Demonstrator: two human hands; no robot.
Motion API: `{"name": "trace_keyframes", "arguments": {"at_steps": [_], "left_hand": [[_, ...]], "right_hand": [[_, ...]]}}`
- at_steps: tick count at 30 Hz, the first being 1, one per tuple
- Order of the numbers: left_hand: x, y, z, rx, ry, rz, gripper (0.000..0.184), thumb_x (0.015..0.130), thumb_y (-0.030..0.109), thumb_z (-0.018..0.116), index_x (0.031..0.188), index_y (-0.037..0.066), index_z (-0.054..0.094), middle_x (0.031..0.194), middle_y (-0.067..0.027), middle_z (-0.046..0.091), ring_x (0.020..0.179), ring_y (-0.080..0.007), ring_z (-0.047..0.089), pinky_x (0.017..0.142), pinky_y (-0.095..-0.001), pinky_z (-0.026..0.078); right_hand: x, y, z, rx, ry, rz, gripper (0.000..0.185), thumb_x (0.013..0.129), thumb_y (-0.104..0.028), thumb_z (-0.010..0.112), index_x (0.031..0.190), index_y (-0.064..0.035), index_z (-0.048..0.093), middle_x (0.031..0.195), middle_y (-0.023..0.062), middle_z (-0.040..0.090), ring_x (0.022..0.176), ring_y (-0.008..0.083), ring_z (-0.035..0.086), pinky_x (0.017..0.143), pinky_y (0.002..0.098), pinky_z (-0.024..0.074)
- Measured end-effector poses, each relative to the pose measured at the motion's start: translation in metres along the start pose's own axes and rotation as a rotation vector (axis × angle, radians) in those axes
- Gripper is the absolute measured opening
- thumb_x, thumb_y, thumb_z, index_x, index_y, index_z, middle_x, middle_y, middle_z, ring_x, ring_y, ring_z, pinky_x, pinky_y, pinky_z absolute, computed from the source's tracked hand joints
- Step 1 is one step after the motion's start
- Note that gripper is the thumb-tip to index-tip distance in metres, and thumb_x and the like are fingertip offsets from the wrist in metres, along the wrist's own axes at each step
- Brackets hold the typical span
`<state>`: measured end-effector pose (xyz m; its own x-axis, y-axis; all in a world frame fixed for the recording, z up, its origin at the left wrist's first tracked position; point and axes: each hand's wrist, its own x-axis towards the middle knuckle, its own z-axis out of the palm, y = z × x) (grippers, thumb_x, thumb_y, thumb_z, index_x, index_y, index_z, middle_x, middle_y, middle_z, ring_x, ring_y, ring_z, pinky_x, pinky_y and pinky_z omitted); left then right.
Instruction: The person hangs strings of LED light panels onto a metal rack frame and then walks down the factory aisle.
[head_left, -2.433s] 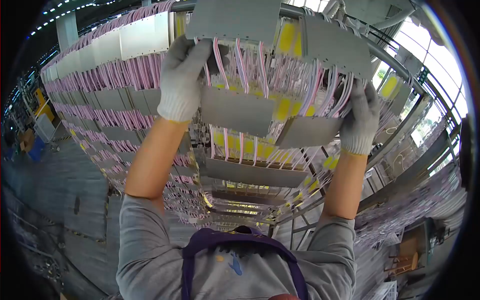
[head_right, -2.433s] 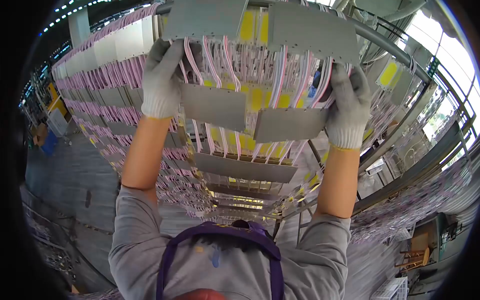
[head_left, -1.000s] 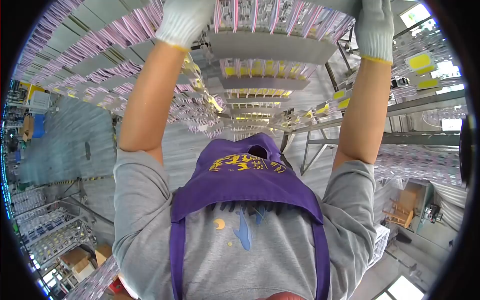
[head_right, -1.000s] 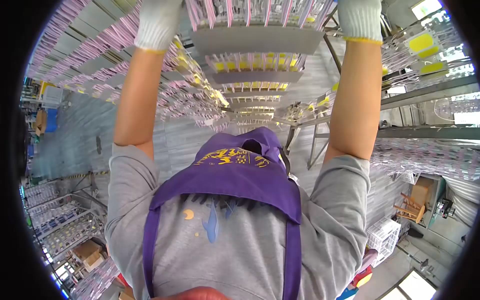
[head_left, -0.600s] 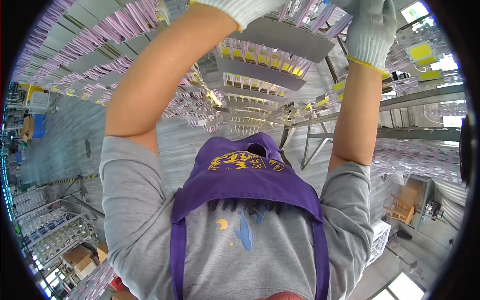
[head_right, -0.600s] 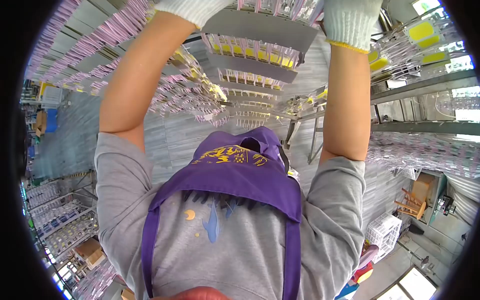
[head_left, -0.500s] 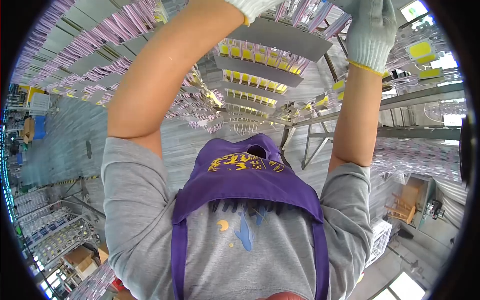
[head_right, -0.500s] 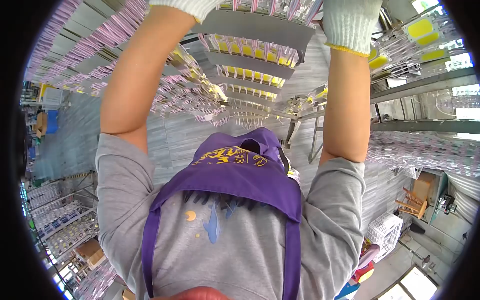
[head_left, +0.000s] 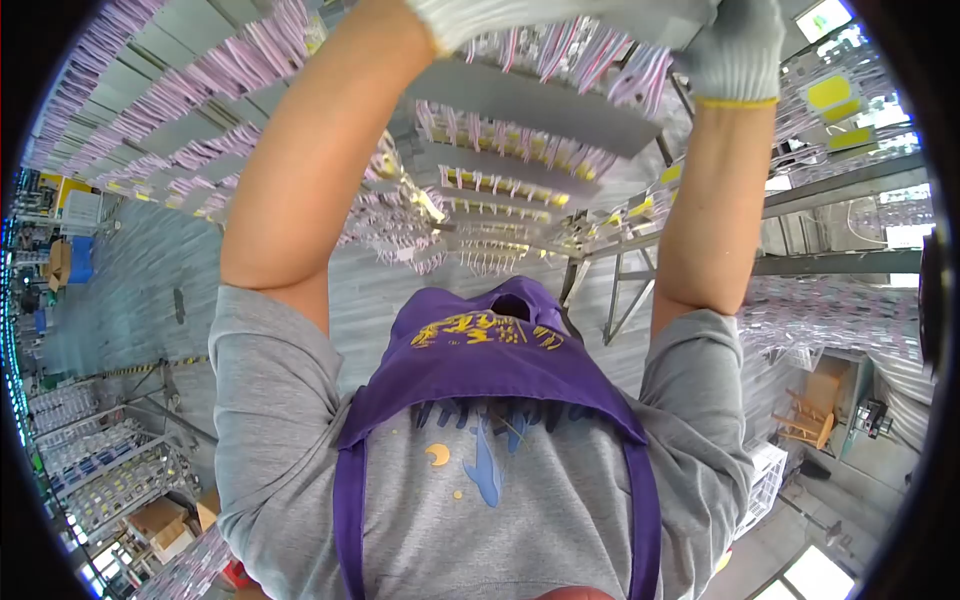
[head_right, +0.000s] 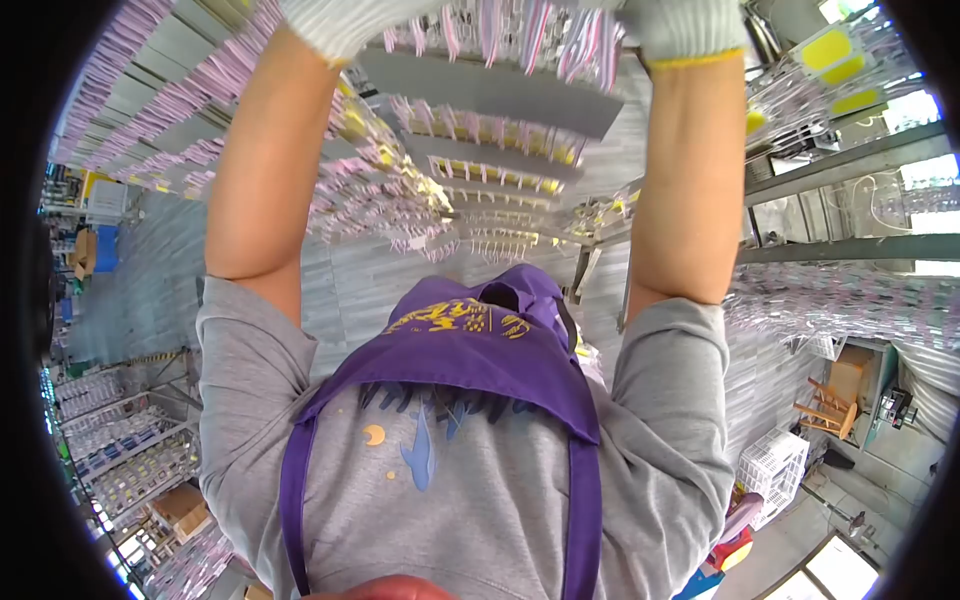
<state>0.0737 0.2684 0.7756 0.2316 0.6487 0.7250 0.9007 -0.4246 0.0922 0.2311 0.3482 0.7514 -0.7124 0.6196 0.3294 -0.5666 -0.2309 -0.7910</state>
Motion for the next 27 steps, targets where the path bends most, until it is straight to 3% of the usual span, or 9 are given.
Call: {"name": "trace_keyframes", "arguments": {"at_steps": [5, 8, 9, 11, 15, 20, 22, 24, 27], "left_hand": [[0.013, -0.018, 0.005, -0.057, -0.058, -0.064, 0.061, 0.067, 0.054, 0.076, 0.085, -0.001, 0.057, 0.086, -0.0176, 0.061, 0.083, -0.033, 0.059, 0.077, -0.0434, 0.048], [0.021, 0.005, 0.0, 0.07, -0.148, -0.203, 0.061, 0.071, 0.054, 0.072, 0.098, 0.001, 0.061, 0.095, -0.0208, 0.06, 0.087, -0.0346, 0.059, 0.08, -0.0436, 0.048], [0.021, 0.01, 0.002, 0.075, -0.134, -0.184, 0.061, 0.071, 0.054, 0.072, 0.098, 0.001, 0.061, 0.095, -0.0208, 0.06, 0.087, -0.0346, 0.059, 0.08, -0.0436, 0.048], [0.011, 0.005, 0.029, 0.303, 0.187, -0.09, 0.052, 0.076, 0.046, 0.068, 0.105, 0.003, 0.06, 0.096, -0.0202, 0.059, 0.083, -0.034, 0.058, 0.078, -0.0443, 0.048], [0.015, 0.013, 0.028, 0.492, 0.204, -0.193, 0.021, 0.082, 0.024, 0.064, 0.096, 0.009, 0.067, 0.095, -0.015, 0.069, 0.089, -0.0315, 0.067, 0.087, -0.0528, 0.045], [0.014, 0.01, 0.014, 0.352, 0.073, -0.174, 0.046, 0.074, 0.054, 0.072, 0.092, 0.012, 0.066, 0.089, -0.0107, 0.069, 0.086, -0.0318, 0.066, 0.081, -0.0523, 0.045], [0.013, 0.005, 0.008, 0.33, 0.04, -0.166, 0.047, 0.074, 0.054, 0.072, 0.094, 0.012, 0.065, 0.089, -0.0125, 0.067, 0.088, -0.0327, 0.065, 0.081, -0.0534, 0.044], [0.012, 0.005, 0.002, 0.282, -0.066, -0.19, 0.046, 0.073, 0.05, 0.073, 0.097, 0.012, 0.063, 0.093, -0.0139, 0.065, 0.093, -0.0339, 0.062, 0.084, -0.0547, 0.043], [0.005, 0.001, 0.005, 0.361, 0.02, -0.094, 0.043, 0.072, 0.046, 0.073, 0.097, 0.012, 0.063, 0.095, -0.0129, 0.065, 0.096, -0.0342, 0.061, 0.085, -0.0542, 0.043]], "right_hand": [[-0.022, 0.014, 0.008, -0.517, 0.108, -0.36, 0.065, 0.1, -0.053, 0.046, 0.114, 0.0083, 0.06, 0.106, 0.0197, 0.069, 0.091, 0.033, 0.069, 0.082, 0.0391, 0.0576], [-0.017, 0.021, -0.005, -1.303, 0.636, -0.835, 0.038, 0.095, -0.034, 0.061, 0.104, 0.0026, 0.062, 0.086, 0.0092, 0.066, 0.082, 0.0141, 0.06, 0.076, 0.0292, 0.0487], [-0.014, 0.028, 0.011, -1.045, 0.831, -0.699, 0.035, 0.096, -0.033, 0.06, 0.101, 0.0017, 0.062, 0.083, 0.0085, 0.066, 0.08, 0.0131, 0.06, 0.074, 0.0291, 0.0491], [-0.008, 0.035, 0.018, -1.255, 1.023, -0.791, 0.034, 0.098, -0.033, 0.057, 0.101, 0.0005, 0.061, 0.077, 0.0094, 0.067, 0.071, 0.0131, 0.062, 0.066, 0.0307, 0.0504], [0.004, 0.065, 0.014, -1.159, 0.889, -0.942, 0.045, 0.089, -0.016, 0.067, 0.124, 0.0082, 0.05, 0.096, 0.0225, 0.068, 0.087, 0.0274, 0.068, 0.076, 0.0384, 0.0532], [-0.021, 0.058, 0.036, -1.064, 0.725, -1.235, 0.047, 0.091, -0.01, 0.062, 0.132, 0.0093, 0.047, 0.108, 0.0203, 0.066, 0.1, 0.0278, 0.064, 0.089, 0.0358, 0.0507], [-0.025, 0.047, 0.043, -0.946, 0.618, -1.109, 0.045, 0.095, -0.011, 0.057, 0.134, 0.0088, 0.046, 0.11, 0.0195, 0.066, 0.097, 0.0262, 0.065, 0.089, 0.0348, 0.0513], [-0.012, 0.044, 0.029, -1.073, 0.797, -0.891, 0.042, 0.098, -0.018, 0.053, 0.132, 0.0072, 0.05, 0.11, 0.0197, 0.067, 0.093, 0.021, 0.066, 0.086, 0.0317, 0.0522], [0.003, 0.029, 0.027, -1.162, 0.755, -0.768, 0.042, 0.1, -0.033, 0.05, 0.117, 0.0044, 0.058, 0.093, 0.0171, 0.067, 0.088, 0.0221, 0.065, 0.081, 0.0381, 0.05]]}}
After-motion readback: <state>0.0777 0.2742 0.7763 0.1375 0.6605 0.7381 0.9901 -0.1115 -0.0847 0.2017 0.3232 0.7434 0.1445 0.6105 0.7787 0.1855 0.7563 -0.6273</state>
